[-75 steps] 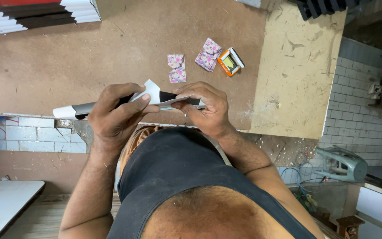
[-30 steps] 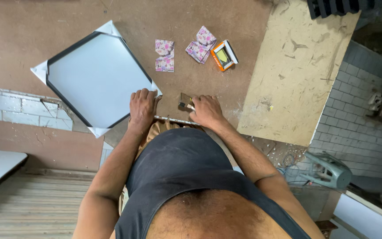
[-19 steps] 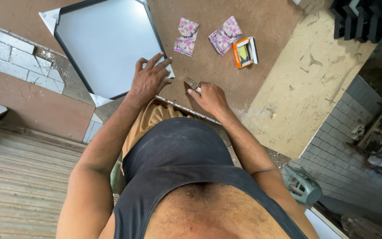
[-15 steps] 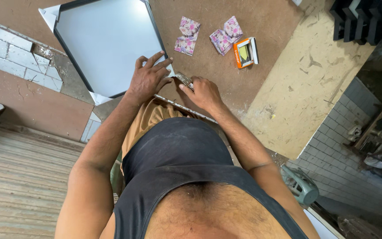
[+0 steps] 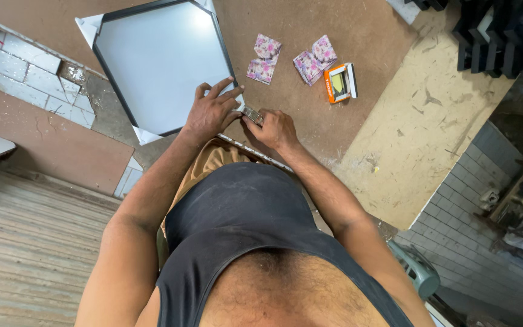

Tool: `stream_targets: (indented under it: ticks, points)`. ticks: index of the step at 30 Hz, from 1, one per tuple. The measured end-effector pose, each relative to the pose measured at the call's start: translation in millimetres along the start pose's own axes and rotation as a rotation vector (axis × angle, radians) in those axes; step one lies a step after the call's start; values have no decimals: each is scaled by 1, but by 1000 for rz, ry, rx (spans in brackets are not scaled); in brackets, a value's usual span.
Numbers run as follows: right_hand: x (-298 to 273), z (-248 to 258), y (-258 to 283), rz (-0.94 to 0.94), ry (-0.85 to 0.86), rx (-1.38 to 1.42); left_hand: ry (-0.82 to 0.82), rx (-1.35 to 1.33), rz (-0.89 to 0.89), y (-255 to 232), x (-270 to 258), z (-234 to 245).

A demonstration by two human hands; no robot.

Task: The person places printed images into black frames and secures them with a stapler. They handle multiple frames, including landscape and calligraphy prints, and stack the finished items on the table.

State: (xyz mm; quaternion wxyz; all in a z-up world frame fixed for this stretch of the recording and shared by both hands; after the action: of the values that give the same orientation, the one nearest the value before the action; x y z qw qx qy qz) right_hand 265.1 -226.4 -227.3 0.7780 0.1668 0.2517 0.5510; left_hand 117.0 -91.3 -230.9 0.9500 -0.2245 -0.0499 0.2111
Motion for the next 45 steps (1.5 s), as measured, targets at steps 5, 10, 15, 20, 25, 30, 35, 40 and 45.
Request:
stream_targets:
  ticks: [5,10,15,20,25,30,35,40,45]
  points:
    - [-17,11,4,48,-173,-107,-23,44,0,5,-17,8]
    - [-57,35,-4,-132,-315,-254,42,215,144,40,-84,40]
    - [-62,57,5,-194,-467,-173,80,436,25,36,-86,108]
    - [-20,75,46,-114,-546,185,-200,5,110,48,-66,245]
    - [50,83,115,124,-500,676,-322,-879,415,118,-29,310]
    - [101,85,160,177,-573,1052,-344,-1375,461,177,-9,289]
    - [151,82,180,77,-558,954,-344,-1356,516,233,5,288]
    - [197,79,192,-16,-639,938,-282,-1296,464,268,36,316]
    - [259,95,175,-151,-709,796,-310,-1016,370,294,85,344]
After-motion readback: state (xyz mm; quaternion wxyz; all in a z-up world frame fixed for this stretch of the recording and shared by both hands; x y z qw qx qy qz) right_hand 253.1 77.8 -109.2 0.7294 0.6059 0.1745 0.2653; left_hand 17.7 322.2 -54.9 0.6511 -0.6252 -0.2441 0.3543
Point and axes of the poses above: each hand's wrist, its own x-axis towards the middle knuckle, its own z-axis out of the back of the hand, y = z × x, the point moved 3 cm from there along x, towards the middle knuckle, and after that the axes turned 6 degrees about z, right-handed, at the moved point
